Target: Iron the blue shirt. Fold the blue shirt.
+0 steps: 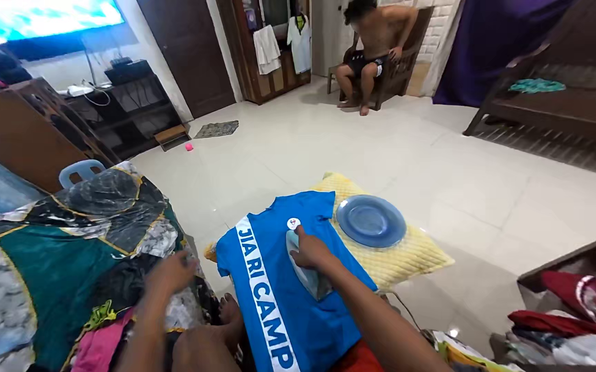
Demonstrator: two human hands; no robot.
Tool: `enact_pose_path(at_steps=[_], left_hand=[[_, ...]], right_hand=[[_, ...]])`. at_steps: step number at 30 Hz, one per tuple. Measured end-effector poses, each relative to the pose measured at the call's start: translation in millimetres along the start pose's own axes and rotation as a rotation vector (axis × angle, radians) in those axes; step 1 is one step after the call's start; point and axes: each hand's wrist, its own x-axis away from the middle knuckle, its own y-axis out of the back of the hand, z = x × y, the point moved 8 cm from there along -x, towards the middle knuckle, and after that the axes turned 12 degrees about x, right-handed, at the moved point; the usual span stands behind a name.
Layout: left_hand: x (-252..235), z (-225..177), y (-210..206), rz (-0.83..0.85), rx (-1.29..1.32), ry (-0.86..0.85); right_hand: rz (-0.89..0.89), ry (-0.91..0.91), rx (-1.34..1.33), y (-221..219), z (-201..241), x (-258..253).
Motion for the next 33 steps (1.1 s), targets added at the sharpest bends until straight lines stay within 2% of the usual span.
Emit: enact_pose_path(at_steps=[2, 4, 6, 8, 12, 15, 26, 33], left_hand=[[5, -47, -77, 0.048, 0.202, -0.080], [17, -80, -137, 0.065, 0.270, -0.116], [26, -95, -177, 0.035, 0.198, -0.132], [32, -93, -199, -0.028, 0.111, -0.109], [42, -73, -217, -0.186, 0.059, -0.191], [51, -59, -227, -0.265, -0.022, -0.239], [52, -52, -225, -0.291, 0.002, -0.255], [55, -52, -220, -0.226, 0.042, -0.173]], right_hand=[[0.017, 0.028, 0.006, -1, -4, 4], [0.045, 0.023, 0.020, -6, -12, 20], [0.062, 0.003, 0.019, -11, -20, 46], [0.079, -0.023, 0.017, -18, -29, 72], [0.103, -0.085, 0.018, -30, -44, 105], [0.088, -0.097, -0.003, -30, -42, 105], [-0.020, -0.070, -0.012, 0, 3, 10], [0.002, -0.054, 0.001, -6, 0, 13]])
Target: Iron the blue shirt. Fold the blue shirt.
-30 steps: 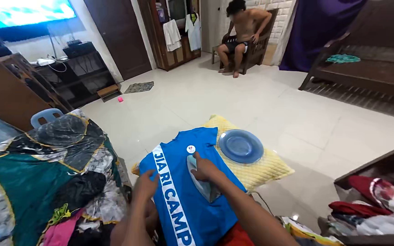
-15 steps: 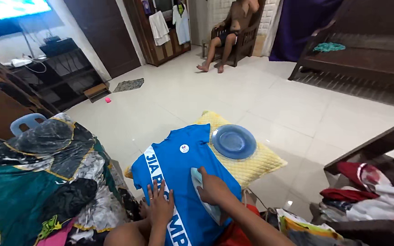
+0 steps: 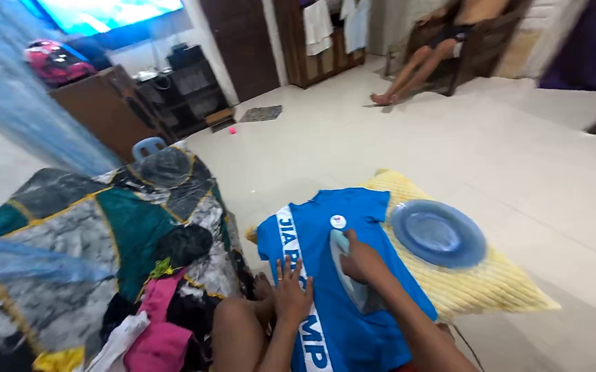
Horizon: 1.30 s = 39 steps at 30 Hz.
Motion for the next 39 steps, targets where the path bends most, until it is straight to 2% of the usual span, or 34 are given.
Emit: enact_pose_path(at_steps=[6, 11, 15, 22, 28, 33, 39], left_hand=[[-3, -5, 1, 0.090, 0.013, 0.068], [-5, -4, -4, 0.102, 0.023, 0.067], [-4, -3, -5, 0.073, 0.033, 0.046], [-2, -2, -5, 0.051, 0.077, 0.050], [-1, -1, -8, -0.002, 0.102, 0.037], [-1, -2, -3, 0.007, 0.062, 0.055], [9, -10, 0, -0.053, 0.038, -0.012]], right_hand=[[0.066, -0.061, 0.049, -15, -23, 51], [0.047, -0.075, 0.045, -28, -42, 91], [0.016, -0.080, 0.054, -27, -41, 82], [-0.013, -0.046, 0.089, -9, -24, 27], [-0.011, -0.005, 0.061, 1, -16, 1], [0.015, 0.016, 0.013, -3, -19, 12], [0.097, -0.042, 0.027, -19, -35, 62]])
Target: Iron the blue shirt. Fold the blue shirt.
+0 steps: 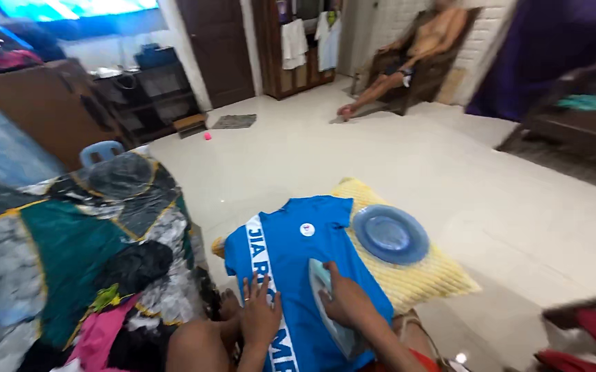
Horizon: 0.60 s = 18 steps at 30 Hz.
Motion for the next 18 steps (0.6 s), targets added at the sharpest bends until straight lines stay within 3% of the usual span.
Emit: enact_pose_path(at_steps=[7, 18], left_hand=[[17, 0, -3, -0.047, -0.022, -0.037], [16, 3, -1, -0.103, -0.004, -0.092]], right_hand=[[0.006, -0.009, -0.013, -6, 1, 3], [-0.114, 0.057, -0.015, 39, 52, -96]])
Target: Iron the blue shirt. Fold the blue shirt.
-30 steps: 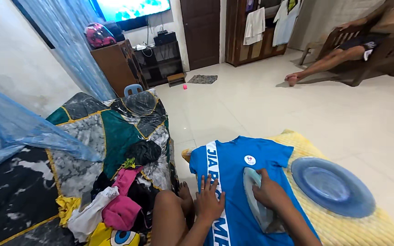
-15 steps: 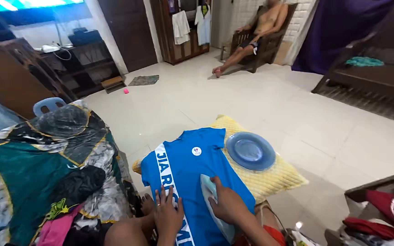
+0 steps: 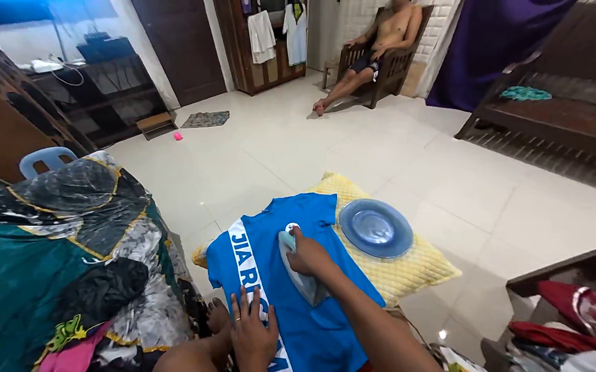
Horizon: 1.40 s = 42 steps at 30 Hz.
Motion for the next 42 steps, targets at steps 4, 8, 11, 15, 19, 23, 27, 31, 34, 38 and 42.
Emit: enact_pose_path(at_steps=[4, 8, 11, 15, 19, 23, 27, 31, 34, 38, 42], left_hand=[[1, 2, -1, -0.009, -0.010, -0.001], [1, 3, 0, 0.006, -0.009, 0.013], [1, 3, 1, 0.016, 0.006, 0.012], [1, 2, 2, 0.007, 0.029, -0.005], [-1, 2, 1, 0.005, 0.016, -0.003], [-1, 6, 0, 0.033, 0.011, 0.020], [-3, 5, 0, 0.040, -0.001, 0.017], [-3, 6, 0, 0.034, -0.007, 0.018], [-4, 6, 1, 0.034, 0.000, 0.035], [-3, 5, 1, 0.033, -0.002, 0.040], [-5, 4, 3, 0.047, -0.006, 0.045]], right_hand=[[-0.005, -0.010, 0.026, -1, 4, -2], [0.052, -0.008, 0.046, -9, -7, 31], [0.108, -0.020, 0.065, -20, -21, 69], [0.156, -0.060, 0.065, -33, -39, 115], [0.155, -0.116, 0.070, -36, -43, 124], [0.119, -0.132, 0.064, -25, -32, 99], [0.025, -0.189, 0.053, 0, -24, 49], [-0.099, -0.294, 0.067, 24, -26, 2], [-0.154, -0.343, 0.062, 28, -39, -2], [-0.090, -0.352, 0.070, 16, -57, 31], [-0.040, -0.377, 0.075, 5, -67, 68]])
